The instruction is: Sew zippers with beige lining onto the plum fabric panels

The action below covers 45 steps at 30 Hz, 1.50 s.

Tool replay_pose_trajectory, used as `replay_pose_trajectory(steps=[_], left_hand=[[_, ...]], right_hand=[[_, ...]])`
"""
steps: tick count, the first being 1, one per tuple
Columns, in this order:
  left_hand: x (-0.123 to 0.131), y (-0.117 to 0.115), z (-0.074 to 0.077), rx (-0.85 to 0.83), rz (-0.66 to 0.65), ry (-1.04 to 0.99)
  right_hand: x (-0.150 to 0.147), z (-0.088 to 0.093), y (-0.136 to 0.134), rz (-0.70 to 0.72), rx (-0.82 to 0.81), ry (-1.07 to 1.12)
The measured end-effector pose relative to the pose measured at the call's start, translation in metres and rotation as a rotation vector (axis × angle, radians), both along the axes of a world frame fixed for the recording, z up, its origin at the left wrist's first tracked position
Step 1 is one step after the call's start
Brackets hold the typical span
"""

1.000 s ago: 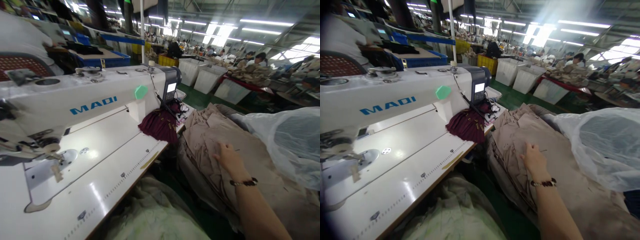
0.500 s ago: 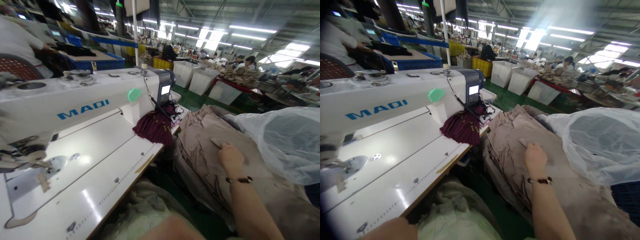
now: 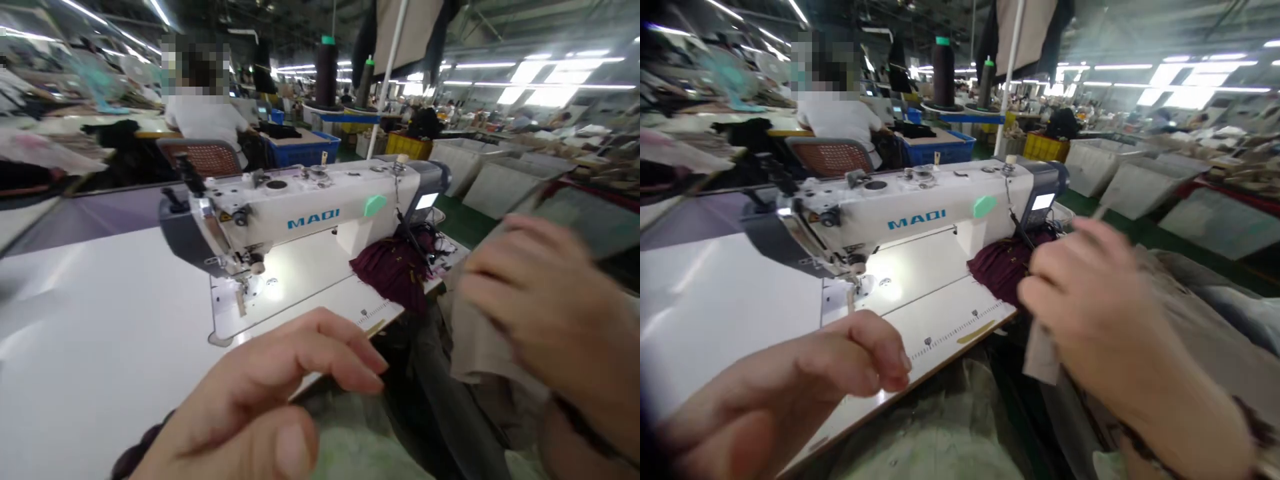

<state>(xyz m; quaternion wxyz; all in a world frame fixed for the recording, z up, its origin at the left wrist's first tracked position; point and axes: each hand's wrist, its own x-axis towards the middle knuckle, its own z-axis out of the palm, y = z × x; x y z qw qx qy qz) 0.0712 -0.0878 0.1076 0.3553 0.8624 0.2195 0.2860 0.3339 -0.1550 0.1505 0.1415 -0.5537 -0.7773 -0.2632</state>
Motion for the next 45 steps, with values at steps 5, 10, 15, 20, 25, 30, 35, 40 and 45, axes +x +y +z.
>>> replay_pose_trajectory(steps=[5,10,15,20,25,30,35,40,45], left_hand=[[-0.012,-0.010,-0.024,0.274,-0.136,-0.037],[-0.038,-0.005,-0.101,0.522,0.056,0.344],[-0.060,0.005,-0.139,0.489,0.249,0.395],[-0.057,0.006,-0.147,0.373,0.242,0.456],[-0.058,0.004,-0.140,0.325,0.303,0.387],[-0.057,0.008,-0.123,0.211,0.332,0.368],[-0.055,0.011,-0.123,0.097,0.414,0.372],[-0.058,0.015,-0.126,-0.074,0.470,0.355],[-0.055,0.021,-0.117,-0.148,0.516,0.459]], right_hand=[[-0.107,-0.080,0.084,0.429,-0.312,-0.180],[-0.141,-0.146,0.104,0.511,-0.389,0.069],[-0.100,-0.145,0.065,0.153,-0.698,0.372],[-0.076,-0.141,0.035,0.268,-0.912,0.351],[-0.081,-0.136,0.033,0.223,-0.921,0.483],[-0.083,-0.128,0.043,0.106,-0.839,0.536],[-0.081,-0.128,0.047,0.020,-0.921,0.447],[-0.069,-0.132,0.058,-0.057,-1.022,0.491],[-0.065,-0.134,0.080,-0.065,-1.081,0.414]])
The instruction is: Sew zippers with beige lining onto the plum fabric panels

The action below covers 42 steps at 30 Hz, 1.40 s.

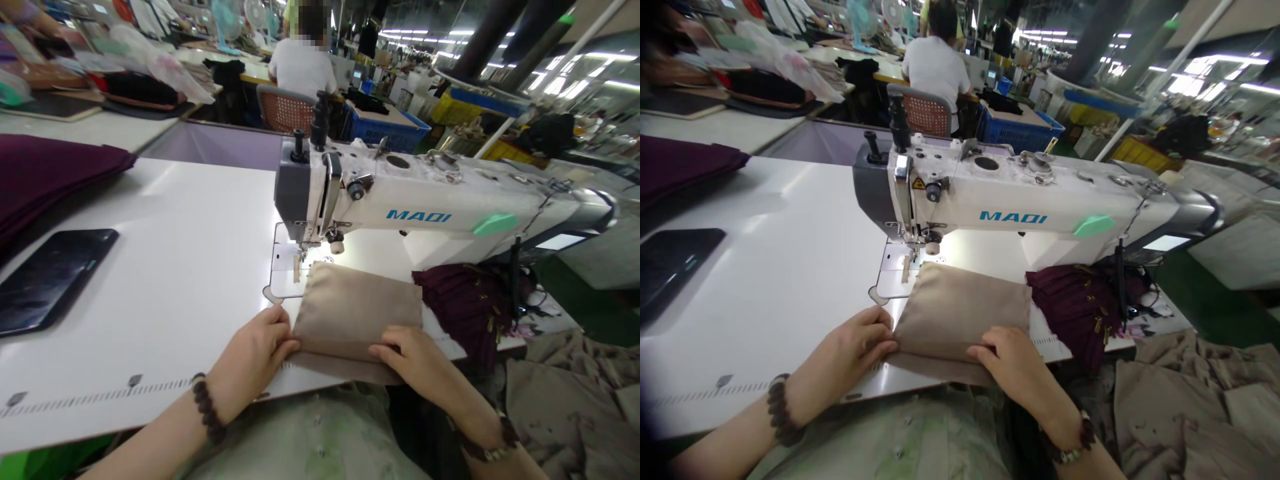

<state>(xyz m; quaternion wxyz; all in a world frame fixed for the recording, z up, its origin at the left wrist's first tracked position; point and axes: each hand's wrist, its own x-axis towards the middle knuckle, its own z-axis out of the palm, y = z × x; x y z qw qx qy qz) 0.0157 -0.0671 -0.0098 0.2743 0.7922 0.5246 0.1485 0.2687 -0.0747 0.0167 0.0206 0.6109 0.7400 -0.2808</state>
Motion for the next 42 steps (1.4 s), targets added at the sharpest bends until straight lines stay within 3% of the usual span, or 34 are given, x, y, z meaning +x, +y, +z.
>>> replay_pose_trajectory(steps=[6,9,12,18,20,24,29,34,38,42], left_hand=[[0.005,0.000,-0.003,0.156,-0.005,0.196],[0.003,-0.005,-0.006,0.413,-0.183,0.218],[-0.002,-0.003,-0.003,0.569,-0.357,0.290],[-0.005,0.045,0.001,0.554,-0.336,0.489],[-0.005,0.057,-0.001,0.534,-0.348,0.495],[-0.005,0.058,-0.007,0.482,-0.314,0.463],[-0.002,0.057,-0.009,0.453,-0.243,0.427],[0.000,0.083,-0.010,0.470,-0.106,0.393],[-0.003,0.102,-0.012,0.491,-0.081,0.364],[-0.007,0.081,-0.006,0.514,-0.140,0.316]], right_hand=[[-0.010,-0.002,0.001,0.029,0.031,-0.195],[-0.014,-0.001,-0.006,0.030,0.079,-0.168],[-0.021,0.002,-0.007,0.200,0.119,-0.135],[-0.048,-0.004,0.030,0.495,0.331,-0.048],[-0.055,-0.011,0.042,0.551,0.320,-0.005],[-0.060,-0.023,0.046,0.531,0.258,-0.022],[-0.067,-0.028,0.046,0.472,0.297,-0.041],[-0.081,-0.030,0.068,0.425,0.348,-0.057],[-0.086,-0.031,0.080,0.395,0.393,-0.068],[-0.083,-0.034,0.081,0.411,0.422,-0.059]])
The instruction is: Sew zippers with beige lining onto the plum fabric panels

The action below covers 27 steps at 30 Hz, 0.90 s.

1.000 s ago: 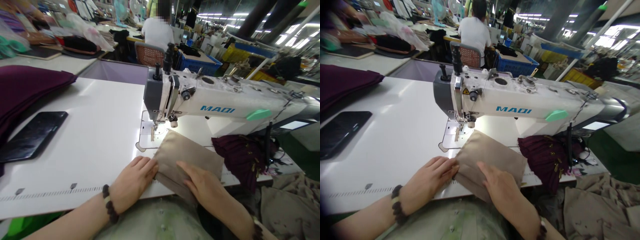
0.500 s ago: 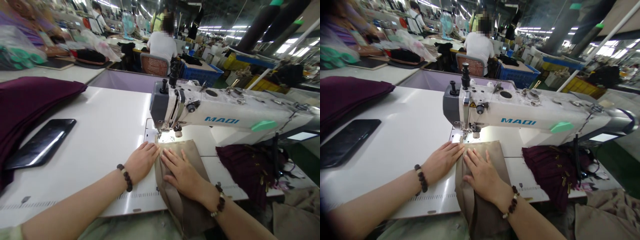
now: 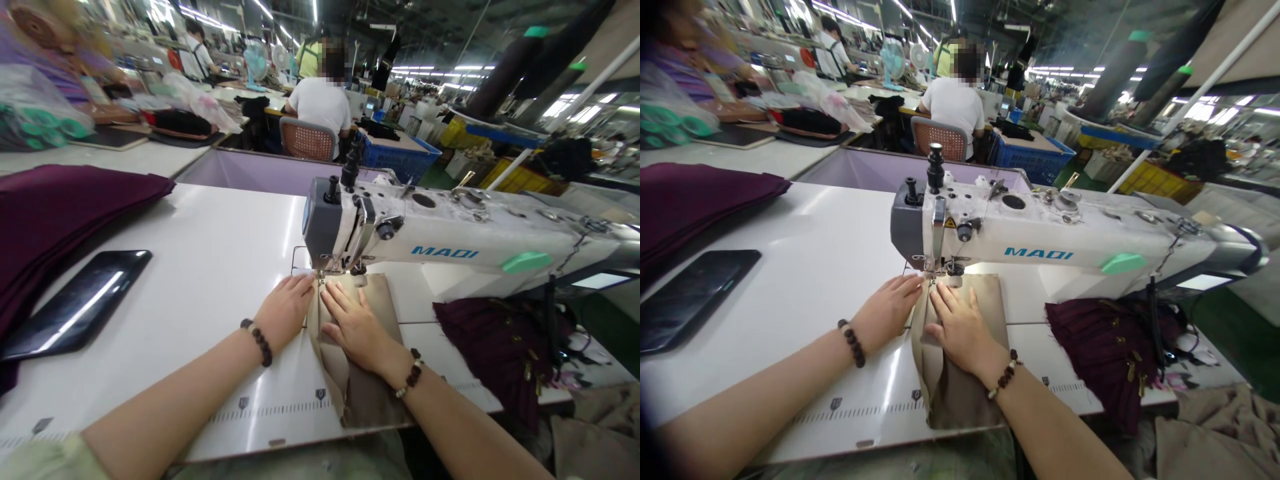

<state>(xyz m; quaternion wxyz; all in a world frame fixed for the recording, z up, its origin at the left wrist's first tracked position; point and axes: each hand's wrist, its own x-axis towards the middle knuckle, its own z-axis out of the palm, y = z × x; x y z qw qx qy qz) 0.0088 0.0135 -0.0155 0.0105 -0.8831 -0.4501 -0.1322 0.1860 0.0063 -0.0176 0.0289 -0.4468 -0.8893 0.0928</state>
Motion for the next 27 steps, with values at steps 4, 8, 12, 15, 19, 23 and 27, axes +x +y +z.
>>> replay_pose_trajectory(steps=[4,8,12,15,19,23,27], left_hand=[[-0.002,-0.058,0.014,-0.103,-0.343,-0.203],[-0.005,-0.098,0.022,-0.230,-0.467,-0.301],[-0.010,-0.109,0.019,-0.280,-0.488,-0.319],[-0.013,-0.111,0.013,-0.297,-0.476,-0.299],[-0.010,-0.113,0.009,-0.244,-0.486,-0.291],[-0.007,-0.114,0.009,-0.188,-0.495,-0.270],[-0.007,-0.114,0.009,-0.189,-0.509,-0.224]], right_hand=[[0.006,-0.001,0.000,0.046,-0.004,0.038],[0.008,0.002,0.002,0.092,-0.019,0.075],[0.005,0.004,0.005,0.136,-0.040,0.079],[0.004,0.003,0.005,0.149,-0.040,0.080],[0.005,0.002,0.004,0.158,-0.025,0.053],[0.004,0.003,0.003,0.169,-0.015,-0.001],[0.004,0.003,-0.002,0.194,-0.011,-0.010]])
